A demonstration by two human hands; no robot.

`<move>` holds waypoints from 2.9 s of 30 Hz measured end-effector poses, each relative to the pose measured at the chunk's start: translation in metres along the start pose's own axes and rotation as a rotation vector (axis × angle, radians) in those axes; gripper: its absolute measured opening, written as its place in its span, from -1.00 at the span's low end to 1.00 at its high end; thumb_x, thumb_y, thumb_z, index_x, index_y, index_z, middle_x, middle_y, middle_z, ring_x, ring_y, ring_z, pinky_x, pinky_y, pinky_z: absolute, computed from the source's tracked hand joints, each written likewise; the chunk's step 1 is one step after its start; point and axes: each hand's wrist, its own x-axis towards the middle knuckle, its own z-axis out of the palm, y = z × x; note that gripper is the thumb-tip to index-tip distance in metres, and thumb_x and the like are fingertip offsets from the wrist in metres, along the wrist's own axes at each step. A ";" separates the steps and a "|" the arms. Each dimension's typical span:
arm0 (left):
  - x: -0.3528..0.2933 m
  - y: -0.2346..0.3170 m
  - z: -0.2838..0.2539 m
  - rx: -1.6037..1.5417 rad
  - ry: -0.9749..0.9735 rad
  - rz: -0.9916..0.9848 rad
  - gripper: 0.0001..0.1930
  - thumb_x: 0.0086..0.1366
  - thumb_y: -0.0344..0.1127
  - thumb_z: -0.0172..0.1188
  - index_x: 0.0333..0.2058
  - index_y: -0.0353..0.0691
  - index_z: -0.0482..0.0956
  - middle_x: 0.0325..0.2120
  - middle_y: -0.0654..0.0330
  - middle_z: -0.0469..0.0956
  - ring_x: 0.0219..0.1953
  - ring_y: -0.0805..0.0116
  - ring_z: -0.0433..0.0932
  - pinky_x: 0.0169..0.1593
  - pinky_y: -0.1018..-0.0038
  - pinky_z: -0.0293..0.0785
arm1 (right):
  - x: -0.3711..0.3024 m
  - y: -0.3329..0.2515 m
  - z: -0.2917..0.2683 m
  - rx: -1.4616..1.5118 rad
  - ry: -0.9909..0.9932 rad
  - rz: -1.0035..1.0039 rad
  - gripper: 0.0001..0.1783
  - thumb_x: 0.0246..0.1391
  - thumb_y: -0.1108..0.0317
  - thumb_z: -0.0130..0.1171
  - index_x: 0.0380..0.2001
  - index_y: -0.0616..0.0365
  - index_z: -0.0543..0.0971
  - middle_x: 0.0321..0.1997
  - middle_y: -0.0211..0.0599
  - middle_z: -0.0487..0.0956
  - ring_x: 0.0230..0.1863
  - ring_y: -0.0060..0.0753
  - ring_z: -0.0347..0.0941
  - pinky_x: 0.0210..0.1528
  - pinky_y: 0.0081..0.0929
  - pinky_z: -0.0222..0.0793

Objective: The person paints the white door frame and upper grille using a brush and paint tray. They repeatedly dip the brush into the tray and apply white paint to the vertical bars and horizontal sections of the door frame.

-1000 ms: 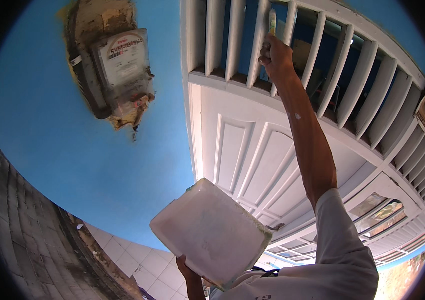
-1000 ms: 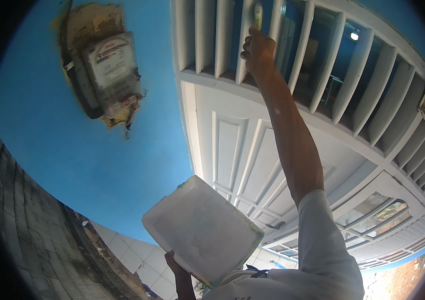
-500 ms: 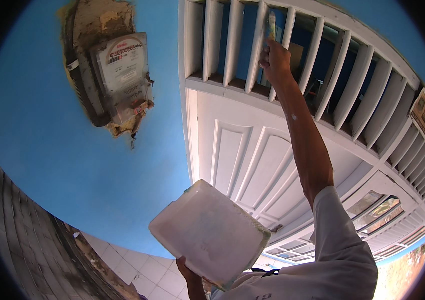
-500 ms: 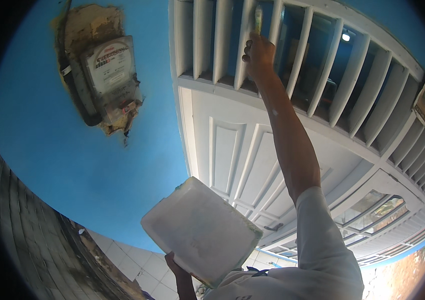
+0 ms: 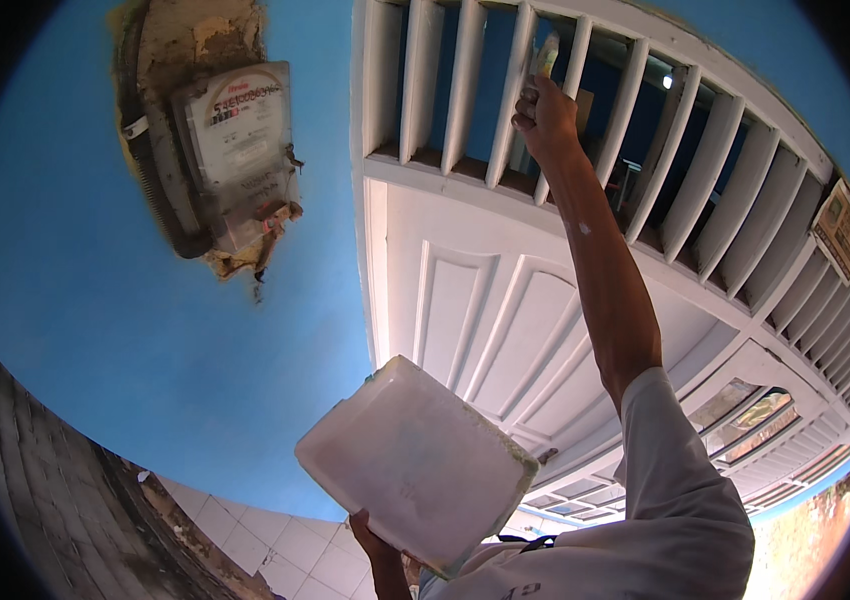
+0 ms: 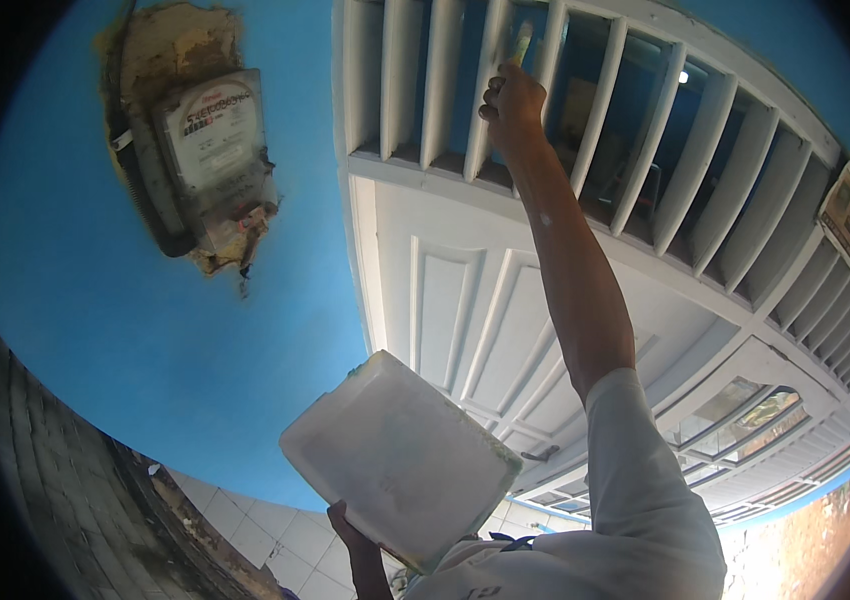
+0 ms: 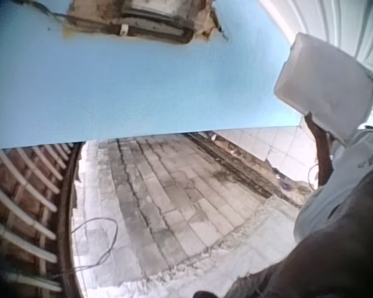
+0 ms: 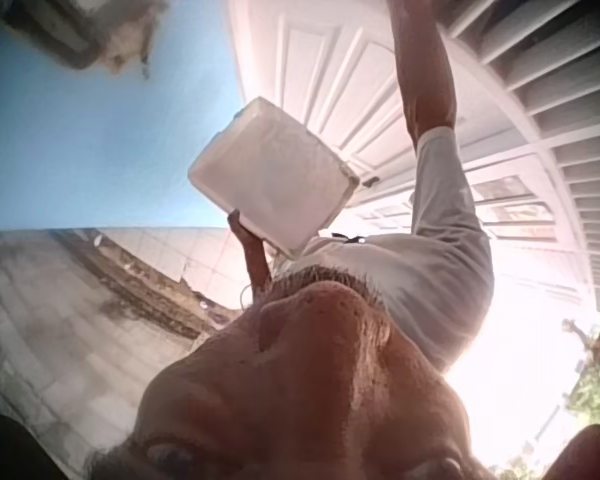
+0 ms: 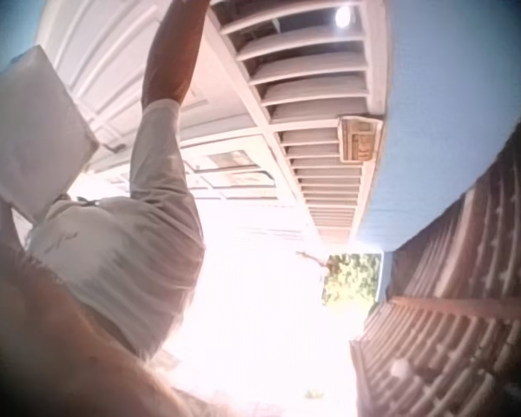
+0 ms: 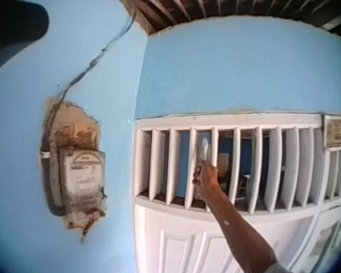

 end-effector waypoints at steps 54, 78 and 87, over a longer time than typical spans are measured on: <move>0.004 0.008 0.019 -0.013 -0.003 -0.059 -0.24 0.10 0.00 0.05 0.25 -0.26 0.24 0.06 -0.01 0.42 0.12 0.01 0.44 0.12 0.08 0.44 | 0.037 0.008 0.021 0.112 0.059 -0.181 -0.83 0.32 0.26 0.00 -0.29 0.13 0.41 -0.56 -0.48 0.29 -0.67 -0.59 0.09 -0.62 -0.47 0.01; 0.007 0.004 0.019 -0.039 -0.040 -0.059 -0.25 0.10 0.03 0.08 0.24 -0.22 0.26 0.04 0.02 0.44 0.09 0.02 0.45 0.10 0.09 0.46 | -0.010 -0.014 0.012 -0.295 0.105 -0.123 -0.81 0.19 0.41 0.17 -0.52 0.11 0.48 -0.64 -0.54 0.29 -0.70 -0.69 0.12 -0.69 -0.57 -0.07; 0.007 0.000 0.019 -0.018 -0.040 -0.082 -0.25 0.10 0.03 0.07 0.24 -0.21 0.25 0.05 0.01 0.42 0.10 0.01 0.45 0.09 0.08 0.46 | 0.025 -0.023 0.017 -0.201 0.073 -0.094 -0.73 0.18 0.43 0.20 -0.59 0.15 0.42 -0.66 -0.45 0.31 -0.72 -0.62 0.14 -0.69 -0.47 0.01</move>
